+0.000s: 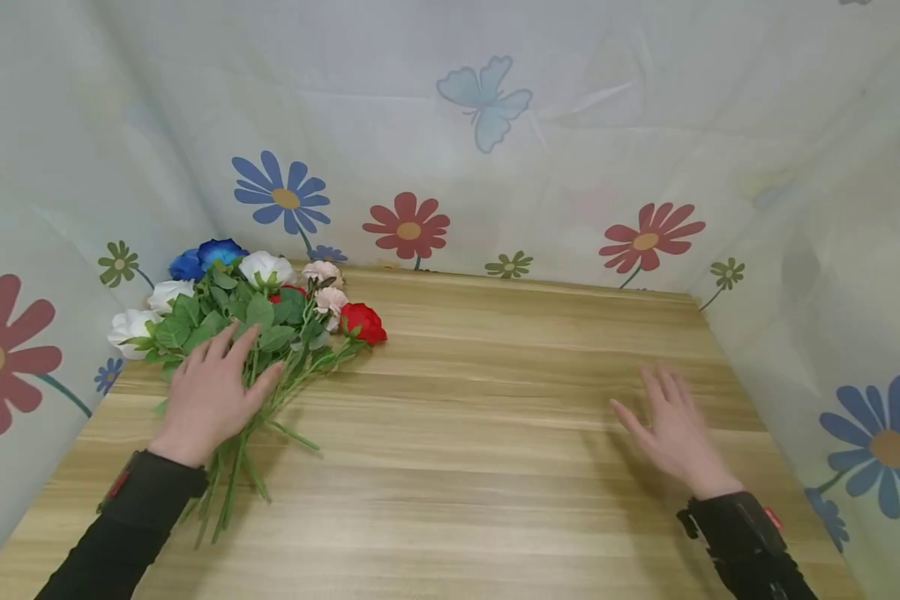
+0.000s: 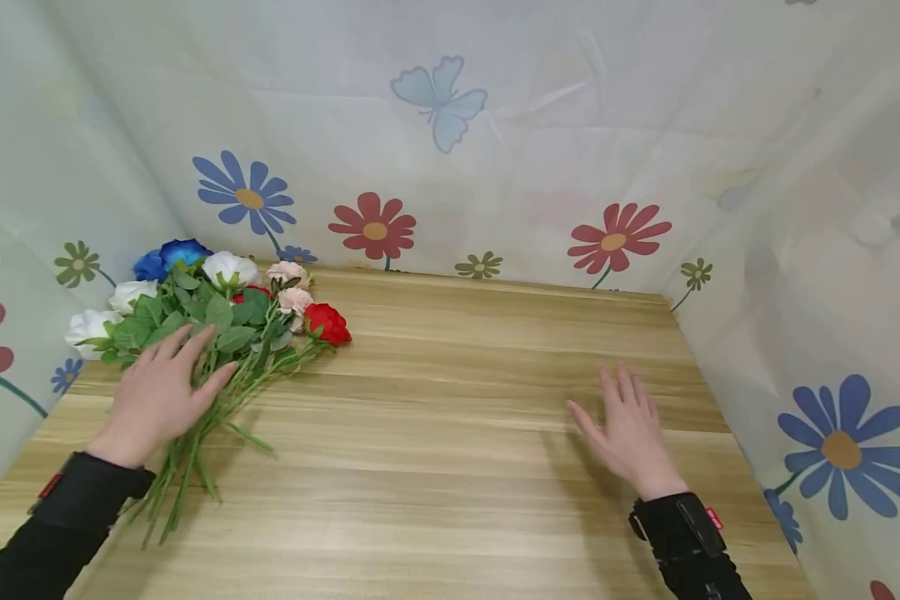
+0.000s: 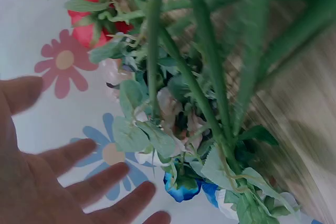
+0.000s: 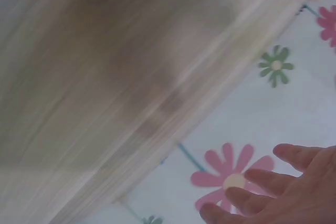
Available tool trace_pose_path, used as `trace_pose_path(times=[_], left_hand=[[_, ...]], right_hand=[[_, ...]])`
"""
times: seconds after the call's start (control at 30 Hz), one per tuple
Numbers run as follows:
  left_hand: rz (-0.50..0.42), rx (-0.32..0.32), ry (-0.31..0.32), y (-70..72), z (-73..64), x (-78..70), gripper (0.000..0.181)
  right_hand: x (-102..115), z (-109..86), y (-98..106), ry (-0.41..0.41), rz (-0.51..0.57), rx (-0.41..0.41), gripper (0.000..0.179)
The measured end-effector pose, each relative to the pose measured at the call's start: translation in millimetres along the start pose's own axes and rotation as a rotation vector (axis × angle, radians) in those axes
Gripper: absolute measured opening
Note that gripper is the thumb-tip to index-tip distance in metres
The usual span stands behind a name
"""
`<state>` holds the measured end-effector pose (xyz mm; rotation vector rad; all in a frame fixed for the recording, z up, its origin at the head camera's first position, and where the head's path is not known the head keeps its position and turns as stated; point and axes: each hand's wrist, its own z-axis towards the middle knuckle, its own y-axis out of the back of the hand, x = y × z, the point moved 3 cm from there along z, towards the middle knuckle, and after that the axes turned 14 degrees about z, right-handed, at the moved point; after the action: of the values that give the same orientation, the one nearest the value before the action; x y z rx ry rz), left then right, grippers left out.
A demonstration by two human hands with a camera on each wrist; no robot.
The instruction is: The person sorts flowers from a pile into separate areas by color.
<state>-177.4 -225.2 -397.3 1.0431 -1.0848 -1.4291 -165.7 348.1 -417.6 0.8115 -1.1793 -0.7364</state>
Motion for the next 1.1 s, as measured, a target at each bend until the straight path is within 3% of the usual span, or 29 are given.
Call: trace_pose_path(times=[0.1,0.2,0.43,0.6,0.87,1.1], left_hand=[[-0.018,-0.023,0.013,3.9,-0.9,0.1,0.062],[-0.021,-0.037,-0.014,5.0,-0.3,2.9,0.046],[0.041,0.030,-0.220,-0.9,-0.8,13.1,0.028],[0.085,0.071,-0.292,-6.8,-4.3,19.9,0.028],[0.085,0.073,-0.313,-13.5,-4.9,26.2,0.025],[0.051,0.136,-0.222,-19.3,-5.0,23.5,0.020]], right_hand=[[13,4.2,-2,0.061,0.094,-0.015,0.073],[29,8.7,-5,0.123,0.184,-0.029,0.060],[62,16.7,-13,0.150,0.363,0.011,0.041],[78,19.8,-21,0.163,0.415,0.048,0.038],[90,21.6,-32,0.212,0.440,0.076,0.034],[93,20.5,-37,0.230,0.443,0.081,0.034]])
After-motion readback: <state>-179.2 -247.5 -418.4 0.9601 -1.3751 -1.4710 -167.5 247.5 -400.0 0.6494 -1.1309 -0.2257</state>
